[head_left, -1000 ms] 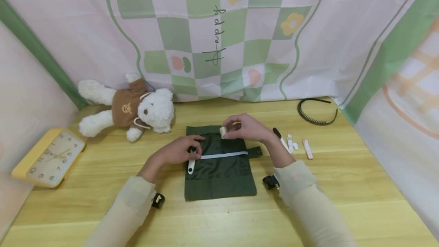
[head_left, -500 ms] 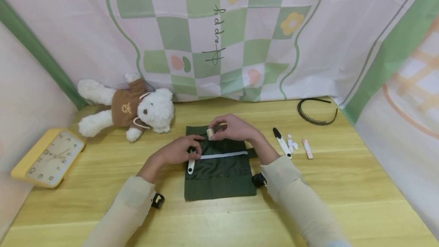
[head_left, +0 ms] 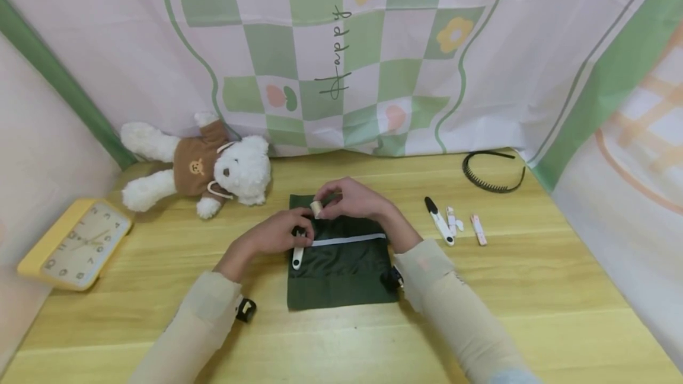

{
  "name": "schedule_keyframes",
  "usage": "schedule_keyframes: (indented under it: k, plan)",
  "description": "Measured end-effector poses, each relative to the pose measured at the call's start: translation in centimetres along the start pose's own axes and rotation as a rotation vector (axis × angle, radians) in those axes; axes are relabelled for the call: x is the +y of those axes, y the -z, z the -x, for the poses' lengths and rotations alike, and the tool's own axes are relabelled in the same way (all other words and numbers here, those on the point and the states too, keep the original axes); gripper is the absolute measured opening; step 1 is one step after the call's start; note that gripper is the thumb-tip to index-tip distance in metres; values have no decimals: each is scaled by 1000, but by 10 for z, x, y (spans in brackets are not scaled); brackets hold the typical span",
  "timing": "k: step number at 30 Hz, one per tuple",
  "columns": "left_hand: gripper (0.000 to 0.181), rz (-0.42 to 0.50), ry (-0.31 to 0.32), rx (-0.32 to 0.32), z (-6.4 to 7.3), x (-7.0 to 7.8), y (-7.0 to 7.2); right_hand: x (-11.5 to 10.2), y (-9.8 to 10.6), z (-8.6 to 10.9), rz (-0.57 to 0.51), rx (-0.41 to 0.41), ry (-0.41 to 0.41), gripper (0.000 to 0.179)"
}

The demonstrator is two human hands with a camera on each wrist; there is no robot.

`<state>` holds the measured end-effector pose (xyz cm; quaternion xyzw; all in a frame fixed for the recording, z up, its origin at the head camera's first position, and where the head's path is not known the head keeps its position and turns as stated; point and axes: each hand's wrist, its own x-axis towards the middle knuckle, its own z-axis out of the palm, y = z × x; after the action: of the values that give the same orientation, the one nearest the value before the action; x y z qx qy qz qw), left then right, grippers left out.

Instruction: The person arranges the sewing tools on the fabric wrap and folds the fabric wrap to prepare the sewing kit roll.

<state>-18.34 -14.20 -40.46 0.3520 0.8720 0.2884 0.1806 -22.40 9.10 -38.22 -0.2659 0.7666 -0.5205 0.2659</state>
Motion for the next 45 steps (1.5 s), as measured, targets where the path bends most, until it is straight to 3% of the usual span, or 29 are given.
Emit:
schedule_keyframes:
  k: [7, 13, 25, 36, 45]
  plan:
    - [8, -4, 5, 7, -1, -2, -1, 4, -1, -3, -56, 23, -17, 25]
    - [7, -5, 19, -7, -1, -2, -1, 9, -2, -6, 13, -12, -49, 17]
    - [10, 13, 30, -13, -1, -1, -1, 10, -4, -9, 118, -95, -113, 18]
    - [12, 52, 42, -25, 0, 0, 0, 7, -7, -10, 157, -93, -114, 17]
    - [14, 86, 16, -25, 1, -2, 0, 4, -7, -10, 171, -88, -113, 16]
